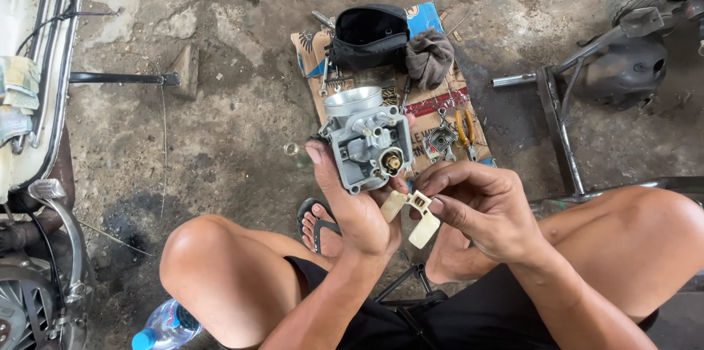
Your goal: Disassembling and inspecting a motorcycle carburetor, focusing on the jets and float assembly.
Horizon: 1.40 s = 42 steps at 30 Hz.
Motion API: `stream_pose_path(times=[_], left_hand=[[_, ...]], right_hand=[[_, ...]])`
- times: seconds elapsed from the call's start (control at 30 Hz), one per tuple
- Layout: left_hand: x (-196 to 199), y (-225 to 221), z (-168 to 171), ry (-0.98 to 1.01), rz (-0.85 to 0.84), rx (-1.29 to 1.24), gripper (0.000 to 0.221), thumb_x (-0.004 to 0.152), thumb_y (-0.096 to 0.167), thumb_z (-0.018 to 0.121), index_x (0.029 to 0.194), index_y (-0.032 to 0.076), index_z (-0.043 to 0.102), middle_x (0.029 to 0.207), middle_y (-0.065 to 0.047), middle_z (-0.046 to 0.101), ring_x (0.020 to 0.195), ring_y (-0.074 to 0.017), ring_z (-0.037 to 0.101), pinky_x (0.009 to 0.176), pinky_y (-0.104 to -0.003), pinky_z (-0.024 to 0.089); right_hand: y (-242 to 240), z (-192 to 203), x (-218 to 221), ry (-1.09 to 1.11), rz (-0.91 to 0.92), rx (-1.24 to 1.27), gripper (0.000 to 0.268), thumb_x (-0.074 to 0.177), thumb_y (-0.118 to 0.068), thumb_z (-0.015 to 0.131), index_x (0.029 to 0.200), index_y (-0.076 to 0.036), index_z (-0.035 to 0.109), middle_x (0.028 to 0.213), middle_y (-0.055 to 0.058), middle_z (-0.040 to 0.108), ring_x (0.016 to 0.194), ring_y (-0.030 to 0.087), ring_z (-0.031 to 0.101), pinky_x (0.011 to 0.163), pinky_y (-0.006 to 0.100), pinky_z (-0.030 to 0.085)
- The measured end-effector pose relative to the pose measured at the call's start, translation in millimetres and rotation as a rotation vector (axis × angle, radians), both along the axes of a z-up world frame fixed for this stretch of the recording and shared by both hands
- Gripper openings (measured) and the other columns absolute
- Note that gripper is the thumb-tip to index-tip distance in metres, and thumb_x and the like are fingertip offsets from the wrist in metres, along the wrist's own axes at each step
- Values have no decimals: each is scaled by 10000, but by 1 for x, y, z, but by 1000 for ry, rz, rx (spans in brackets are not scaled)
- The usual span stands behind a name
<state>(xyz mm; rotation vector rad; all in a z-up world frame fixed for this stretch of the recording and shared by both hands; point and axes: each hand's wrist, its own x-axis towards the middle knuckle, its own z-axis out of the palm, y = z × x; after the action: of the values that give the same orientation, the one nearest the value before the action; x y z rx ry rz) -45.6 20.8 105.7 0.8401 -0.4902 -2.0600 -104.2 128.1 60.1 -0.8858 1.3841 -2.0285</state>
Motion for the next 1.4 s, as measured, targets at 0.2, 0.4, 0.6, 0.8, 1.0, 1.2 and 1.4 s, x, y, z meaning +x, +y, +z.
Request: stream_pose_path(times=[0.2, 0.4, 0.6, 0.8, 1.0, 1.2, 1.4], left_hand=[[7, -3, -15, -45, -54, -18, 714, 995, 677, 410, 802, 57, 709, 529, -231, 645, 339, -292, 583, 296, -285, 475], [12, -4, -38, -28, -194, -18, 784, 929, 719, 352, 992, 2, 664, 729, -103, 661, 450, -188, 524, 414, -289, 453], [12, -4, -40, 13, -204, -47, 756, 931, 710, 366, 988, 8, 641, 665, -95, 626, 409, -178, 504, 401, -287, 434], [12, -2, -41, 6, -176, -107, 702, 951, 672, 382, 1047, 25, 635, 747, -86, 647, 430, -191, 517, 395, -299, 456], [11, -3, -45, -46, -110, -42, 705, 905, 711, 392, 1054, 68, 639, 765, -76, 643, 487, -195, 528, 412, -303, 451], [8, -8, -52, 56, 9, -2, 785, 912, 703, 371, 1312, 70, 609, 1102, -161, 712, 644, -222, 613, 433, -300, 451], [10, -8, -48, 181, -92, -116, 799, 977, 664, 332, 1362, 12, 587, 1223, -252, 700, 805, -257, 673, 526, -313, 486]], right_hand=[[2, -2, -4, -102, 76, -47, 90, 877, 33, 744, 906, 100, 692, 879, 237, 711, 744, 126, 635, 583, 222, 575], [10, -3, -12, -93, 249, 45, 129, 936, -142, 749, 1020, -58, 699, 1000, 129, 705, 1019, 263, 673, 894, 379, 562], [11, 4, -13, -64, 230, 90, 110, 924, -121, 745, 985, -44, 696, 959, 128, 707, 981, 253, 678, 890, 370, 560], [16, 0, -21, -58, 290, 90, 132, 907, -41, 741, 1027, 1, 706, 1087, 208, 722, 1092, 292, 708, 900, 358, 594], [13, 19, -19, 124, 240, 174, 211, 1017, -131, 598, 1150, 3, 694, 1138, 152, 723, 1133, 252, 702, 974, 345, 591], [14, 12, 3, 432, 47, 56, 758, 682, -240, 937, 1242, 8, 490, 1202, 182, 532, 1025, 202, 618, 884, 279, 611], [10, 16, 5, 792, -187, 240, 453, 758, -222, 881, 1050, 21, 636, 1048, 187, 681, 942, 241, 704, 811, 299, 581]])
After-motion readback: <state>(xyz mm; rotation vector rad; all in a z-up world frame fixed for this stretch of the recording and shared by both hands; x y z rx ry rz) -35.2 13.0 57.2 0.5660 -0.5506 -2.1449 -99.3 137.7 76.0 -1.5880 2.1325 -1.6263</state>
